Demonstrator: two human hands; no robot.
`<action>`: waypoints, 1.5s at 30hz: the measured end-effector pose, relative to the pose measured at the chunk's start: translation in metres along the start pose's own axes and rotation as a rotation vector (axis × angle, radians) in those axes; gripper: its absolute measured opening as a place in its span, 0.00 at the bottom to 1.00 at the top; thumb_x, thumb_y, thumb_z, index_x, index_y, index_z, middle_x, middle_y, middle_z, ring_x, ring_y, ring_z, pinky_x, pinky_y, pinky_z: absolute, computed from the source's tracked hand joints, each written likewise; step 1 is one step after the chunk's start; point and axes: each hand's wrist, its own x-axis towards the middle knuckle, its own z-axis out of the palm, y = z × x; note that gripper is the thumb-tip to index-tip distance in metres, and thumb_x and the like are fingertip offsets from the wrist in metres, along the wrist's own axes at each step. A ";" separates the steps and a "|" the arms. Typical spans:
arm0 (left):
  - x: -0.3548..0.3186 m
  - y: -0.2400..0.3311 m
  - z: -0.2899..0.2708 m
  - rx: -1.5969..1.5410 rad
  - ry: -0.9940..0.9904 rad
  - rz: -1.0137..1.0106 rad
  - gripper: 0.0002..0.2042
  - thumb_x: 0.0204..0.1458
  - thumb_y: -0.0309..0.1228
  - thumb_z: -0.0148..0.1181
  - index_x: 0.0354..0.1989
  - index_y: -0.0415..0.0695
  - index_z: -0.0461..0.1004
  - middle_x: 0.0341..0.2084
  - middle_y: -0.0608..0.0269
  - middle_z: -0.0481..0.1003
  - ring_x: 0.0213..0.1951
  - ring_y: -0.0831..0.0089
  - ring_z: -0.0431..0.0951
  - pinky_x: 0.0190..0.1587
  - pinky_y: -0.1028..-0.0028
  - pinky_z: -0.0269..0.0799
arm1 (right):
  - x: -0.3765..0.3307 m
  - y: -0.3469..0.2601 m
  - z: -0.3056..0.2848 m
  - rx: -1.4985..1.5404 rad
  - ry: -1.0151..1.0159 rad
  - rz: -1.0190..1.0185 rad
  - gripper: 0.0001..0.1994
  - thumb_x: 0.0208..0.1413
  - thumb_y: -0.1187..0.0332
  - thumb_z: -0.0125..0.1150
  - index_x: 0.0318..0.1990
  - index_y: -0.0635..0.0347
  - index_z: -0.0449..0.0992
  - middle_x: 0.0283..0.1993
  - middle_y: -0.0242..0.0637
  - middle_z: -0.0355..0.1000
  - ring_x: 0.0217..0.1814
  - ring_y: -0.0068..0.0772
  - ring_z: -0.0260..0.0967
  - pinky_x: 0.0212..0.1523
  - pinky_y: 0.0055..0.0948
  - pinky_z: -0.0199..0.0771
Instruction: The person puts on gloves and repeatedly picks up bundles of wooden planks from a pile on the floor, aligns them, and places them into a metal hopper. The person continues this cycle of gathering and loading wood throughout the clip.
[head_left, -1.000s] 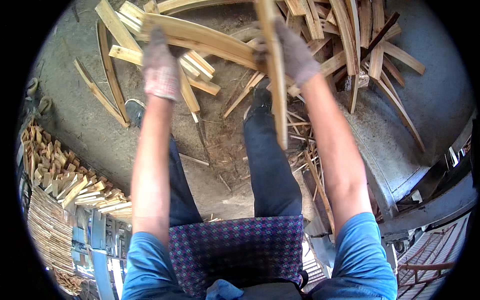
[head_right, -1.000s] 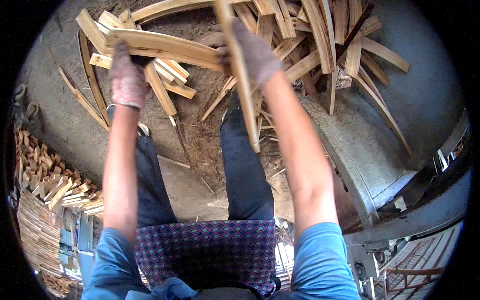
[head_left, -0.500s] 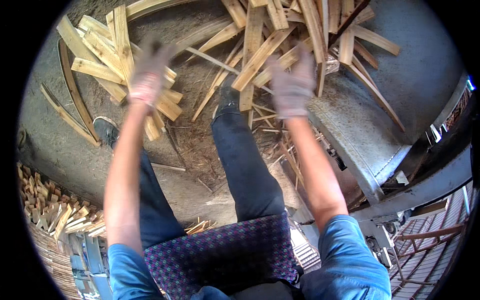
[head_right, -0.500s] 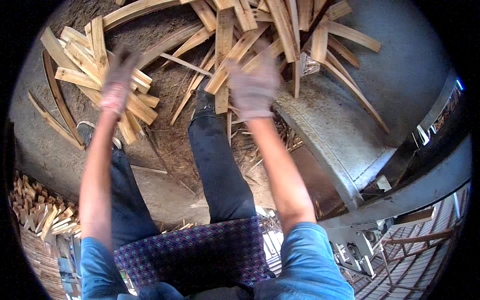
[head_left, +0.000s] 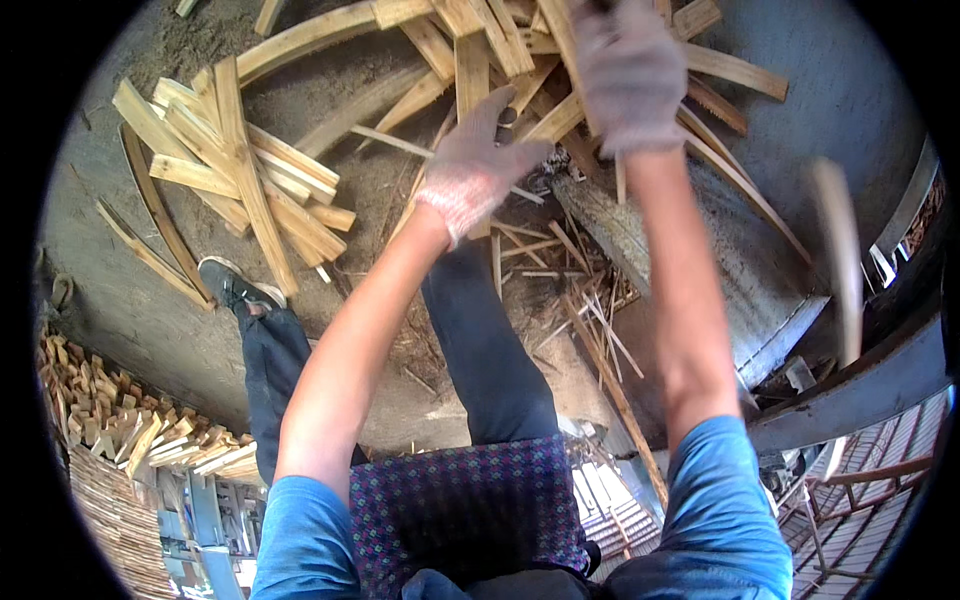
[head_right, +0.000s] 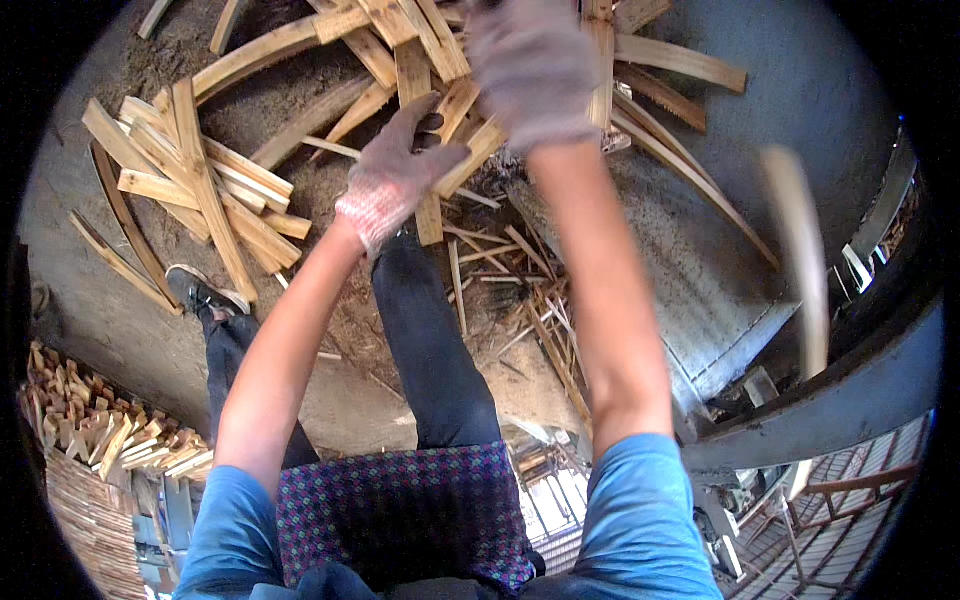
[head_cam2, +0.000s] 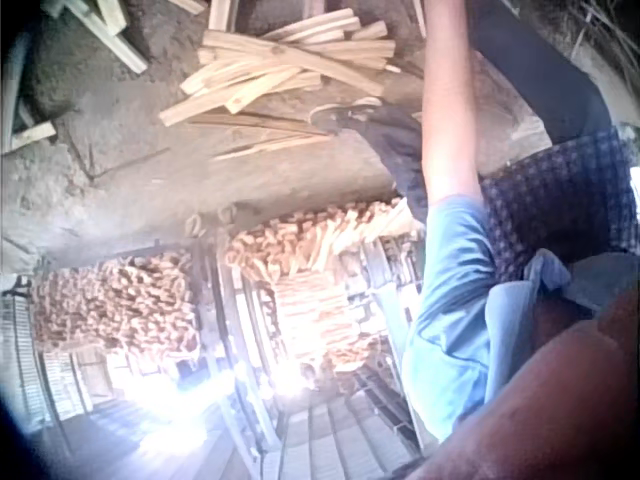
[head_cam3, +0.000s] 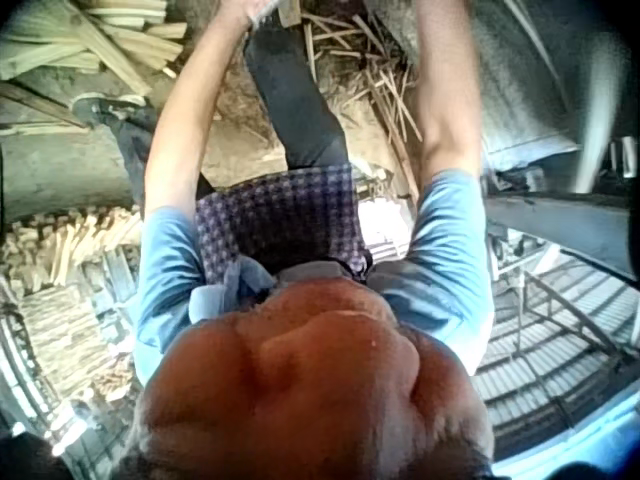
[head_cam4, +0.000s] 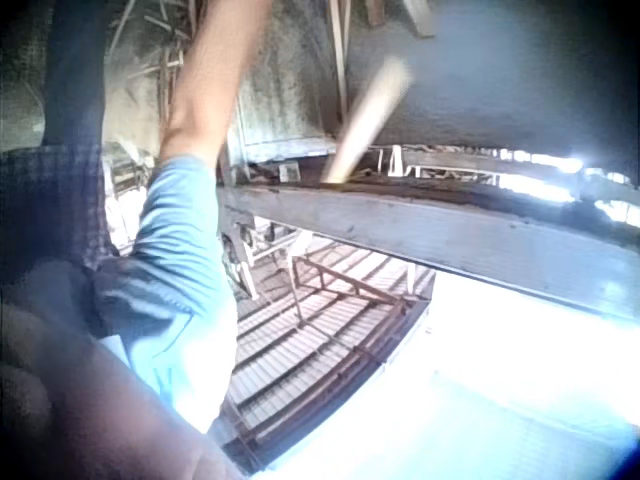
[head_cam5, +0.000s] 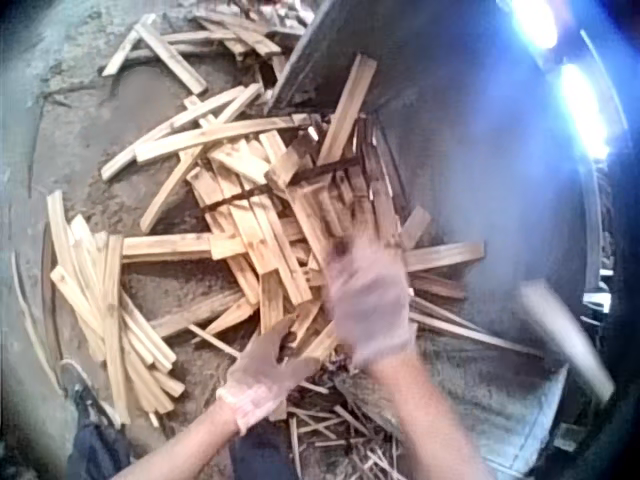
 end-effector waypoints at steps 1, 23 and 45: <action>-0.005 0.007 -0.001 -0.044 -0.038 0.049 0.36 0.56 0.44 0.65 0.69 0.37 0.62 0.64 0.38 0.68 0.64 0.49 0.70 0.69 0.62 0.63 | -0.011 -0.020 0.002 -0.106 0.067 -0.228 0.09 0.61 0.64 0.61 0.43 0.56 0.79 0.36 0.46 0.78 0.35 0.45 0.78 0.36 0.36 0.80; -0.055 -0.116 -0.145 -0.529 0.719 -0.482 0.15 0.61 0.43 0.57 0.38 0.42 0.79 0.23 0.67 0.75 0.21 0.77 0.72 0.24 0.76 0.69 | -0.004 0.094 0.049 -0.303 -0.121 0.536 0.45 0.53 0.45 0.65 0.72 0.64 0.58 0.69 0.66 0.60 0.72 0.63 0.58 0.70 0.52 0.62; -0.103 -0.034 -0.042 -0.691 0.050 -0.514 0.25 0.60 0.39 0.63 0.61 0.35 0.72 0.41 0.59 0.81 0.35 0.73 0.82 0.37 0.76 0.83 | -0.131 -0.041 -0.060 0.785 -0.202 1.099 0.19 0.64 0.57 0.49 0.42 0.66 0.77 0.31 0.43 0.78 0.33 0.28 0.77 0.36 0.31 0.79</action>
